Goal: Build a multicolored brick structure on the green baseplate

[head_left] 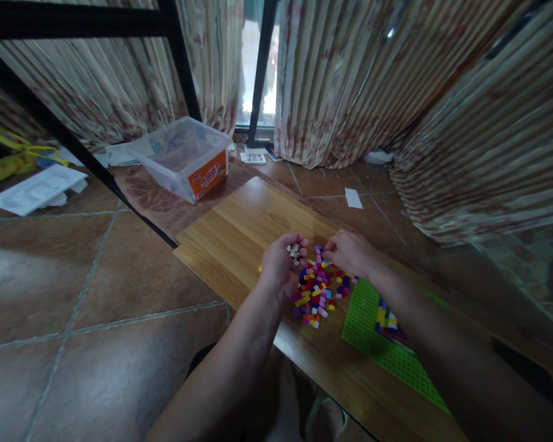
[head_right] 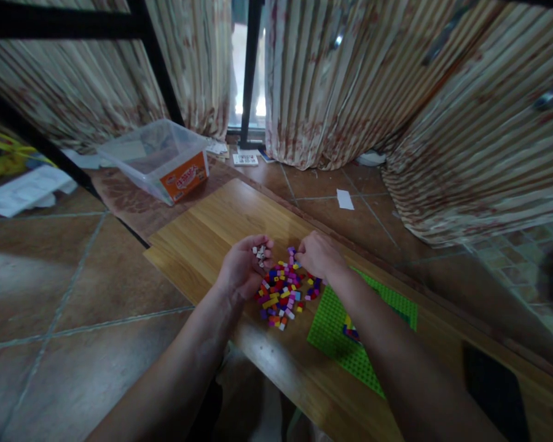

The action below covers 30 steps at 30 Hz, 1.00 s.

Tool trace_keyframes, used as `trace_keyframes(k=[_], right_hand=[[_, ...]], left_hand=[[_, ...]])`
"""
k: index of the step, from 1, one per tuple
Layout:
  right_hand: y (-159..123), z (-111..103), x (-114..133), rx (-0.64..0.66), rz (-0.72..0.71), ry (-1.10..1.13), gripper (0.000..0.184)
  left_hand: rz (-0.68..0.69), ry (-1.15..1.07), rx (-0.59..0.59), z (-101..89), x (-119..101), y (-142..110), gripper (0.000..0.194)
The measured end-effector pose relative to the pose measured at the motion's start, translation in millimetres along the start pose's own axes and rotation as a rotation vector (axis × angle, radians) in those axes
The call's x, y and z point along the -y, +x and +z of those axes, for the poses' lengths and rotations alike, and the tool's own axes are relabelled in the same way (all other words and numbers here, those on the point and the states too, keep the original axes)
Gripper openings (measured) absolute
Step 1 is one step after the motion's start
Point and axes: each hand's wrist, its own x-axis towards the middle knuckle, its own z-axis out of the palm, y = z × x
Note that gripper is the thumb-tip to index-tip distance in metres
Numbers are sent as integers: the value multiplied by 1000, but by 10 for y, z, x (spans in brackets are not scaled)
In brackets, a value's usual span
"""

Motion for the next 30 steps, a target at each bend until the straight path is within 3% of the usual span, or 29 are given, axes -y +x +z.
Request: trace_keyframes(k=[3, 6, 9, 11, 14, 20, 30], right_hand=[[-43, -41, 3, -13, 13, 24, 9], [-143, -136, 45, -93, 18, 216, 14], [-217, -224, 137, -147, -116, 496, 20], [-230, -229, 188, -191, -187, 558, 22], [-233, -132, 204, -223, -143, 421, 22], [-328, 140, 147, -53, -152, 131, 21], [-354, 234, 106, -64, -120, 101, 10]], left_hand=[[37, 50, -59, -13, 5, 26, 11], [33, 90, -74, -11, 38, 42, 15], [-55, 84, -1, 5, 72, 37, 25], [-72, 54, 15, 10, 77, 30, 26], [1, 15, -38, -6, 45, 27, 20], [50, 24, -74, -47, -35, 26, 12], [51, 240, -22, -62, 28, 37, 9]])
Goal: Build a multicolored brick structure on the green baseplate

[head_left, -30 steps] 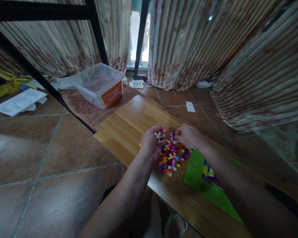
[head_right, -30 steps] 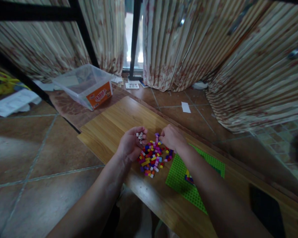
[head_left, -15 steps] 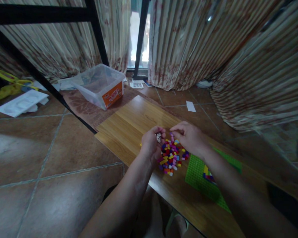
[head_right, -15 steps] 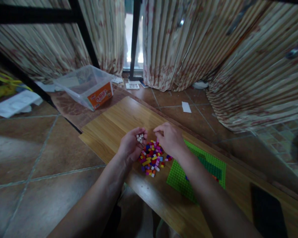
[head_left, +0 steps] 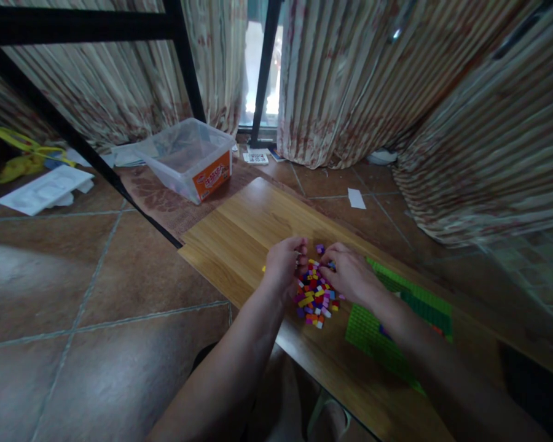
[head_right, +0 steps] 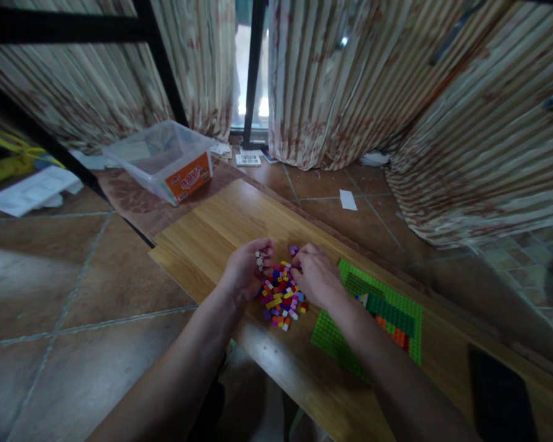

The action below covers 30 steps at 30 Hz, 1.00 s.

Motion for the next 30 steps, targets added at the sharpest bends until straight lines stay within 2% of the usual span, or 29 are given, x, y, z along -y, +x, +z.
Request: trace_keyframes(k=[5, 8, 10, 13, 15, 20, 25, 27, 30], right_hand=[[-82, -130, -10, -127, -83, 76, 12], [-156, -310, 43, -236, -171, 43, 9], [-194, -402, 97, -238, -195, -3, 9], [-228, -448, 167, -201, -175, 3, 13], [-249, -430, 180, -198, -140, 76, 14], [-357, -302, 46, -192, -44, 324, 12], [-525, -107, -177, -93, 4, 193, 11], [-597, -68, -200, -102, 5, 144, 14], [-735, -62, -105, -180, 20, 149, 21]], left_hand=[[33, 138, 58, -9, 63, -9, 29], [120, 354, 102, 6, 114, -20, 33], [192, 493, 143, 20, 146, -27, 32], [259, 557, 178, 36, 176, -44, 27], [243, 527, 194, 44, 176, -62, 26], [-27, 248, 334, 52, 96, -98, 28], [-25, 72, 251, 63, -18, -125, 19], [-83, 3, 261, 69, -52, -144, 13], [-132, -72, 288, 73, -89, -175, 5]])
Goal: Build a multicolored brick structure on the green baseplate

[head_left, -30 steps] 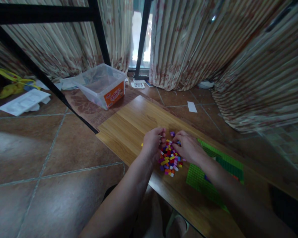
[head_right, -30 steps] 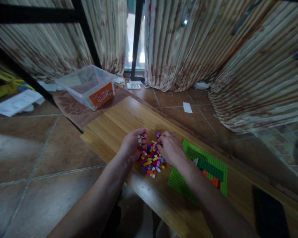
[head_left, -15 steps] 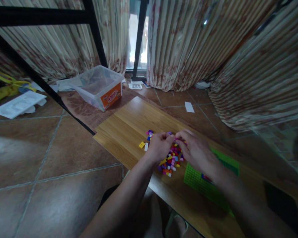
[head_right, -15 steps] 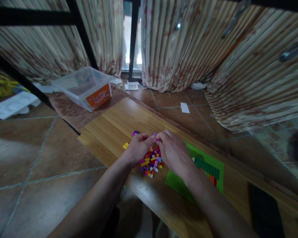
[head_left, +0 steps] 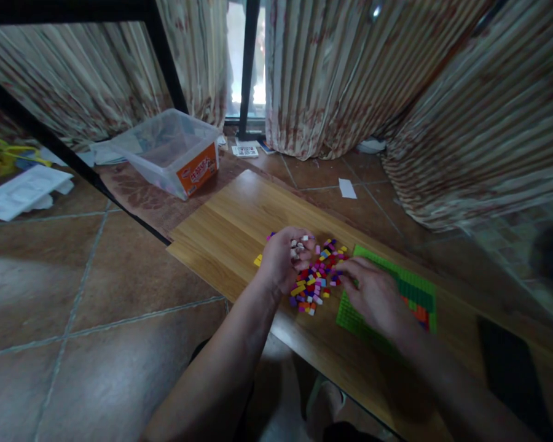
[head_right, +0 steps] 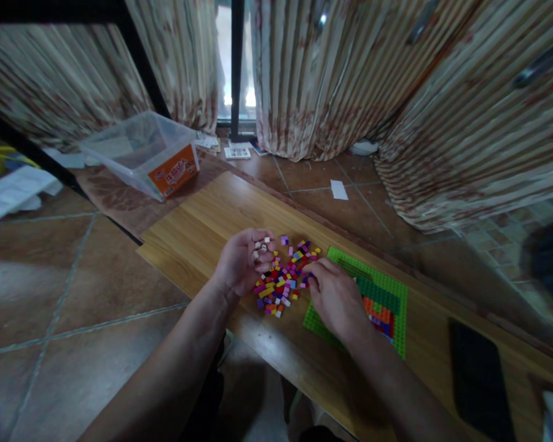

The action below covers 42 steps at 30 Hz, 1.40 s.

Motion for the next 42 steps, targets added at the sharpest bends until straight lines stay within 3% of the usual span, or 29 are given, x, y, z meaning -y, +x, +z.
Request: trace_keyframes(k=[6, 11, 15, 19, 25, 31, 34, 37, 42], right_hand=[[-319, 156, 351, 41, 45, 0, 16], [-390, 359, 392, 7, 71, -130, 20], [-338, 241, 308, -99, 56, -77, 22], [-239, -14, 277, -213, 64, -54, 21], [-134, -120, 348, -231, 75, 65, 17], [-201, 22, 265, -258, 269, 547, 19], [-352, 115, 257, -241, 427, 749, 23], [-544, 219, 341, -226, 519, 740, 21], [-706, 397, 558, -228, 461, 551, 15]], left_hand=[[37, 63, -52, 12, -1, 1, 17], [78, 377, -17, -35, 120, 59, 22], [146, 757, 20, -78, 234, 55, 35], [89, 922, 146, -67, 299, 11, 40], [96, 910, 218, -36, 335, 5, 28], [-23, 723, 166, -24, 356, 38, 25], [136, 873, 118, -51, 308, 81, 30], [408, 1206, -23, -87, 235, 124, 34], [510, 1483, -174, -131, 210, 179, 20]])
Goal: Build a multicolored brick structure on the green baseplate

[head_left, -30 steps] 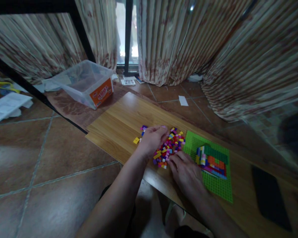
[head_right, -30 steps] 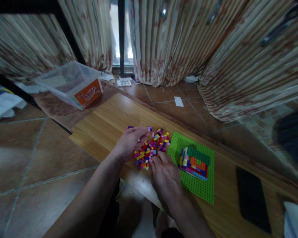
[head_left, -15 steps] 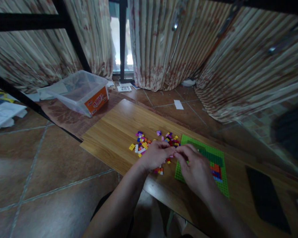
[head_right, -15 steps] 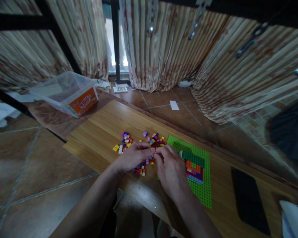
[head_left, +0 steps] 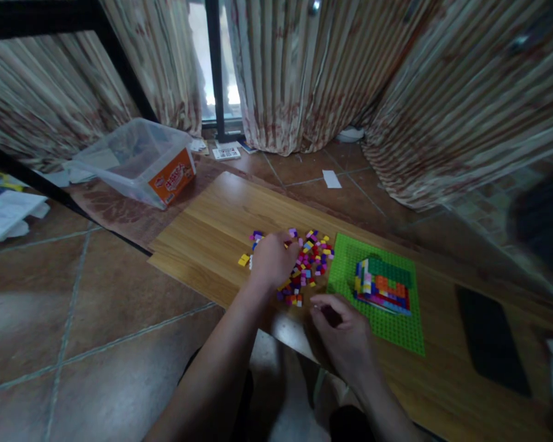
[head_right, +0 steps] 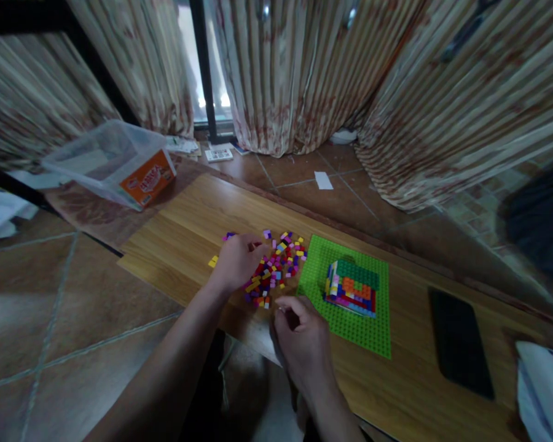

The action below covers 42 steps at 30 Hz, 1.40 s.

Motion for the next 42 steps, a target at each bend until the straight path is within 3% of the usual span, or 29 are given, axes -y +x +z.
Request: trace_keyframes(k=[8, 12, 18, 23, 31, 35, 38, 42], right_hand=[[-19, 223, 79, -36, -88, -241, 16], [19, 221, 43, -24, -109, -324, 17], [82, 164, -33, 4, -137, -345, 16], [100, 154, -29, 26, -173, -343, 19], [255, -116, 125, -113, -259, -330, 19], [306, -125, 170, -108, -248, -223, 18], [303, -73, 138, -120, -142, -21, 19], [276, -17, 63, -126, 34, 217, 24]], left_hand=[[-26, 104, 10, 49, 62, 1, 20], [-10, 117, 8, 13, 75, 8, 18], [34, 28, 109, -49, 68, 8, 19], [77, -83, 259, -72, 59, -50, 28], [48, -230, 604, -36, -54, -158, 37], [43, -290, 612, -18, -89, -173, 33], [-1, -338, 590, 1, -80, -172, 31], [-45, -277, 430, 45, -40, -126, 28]])
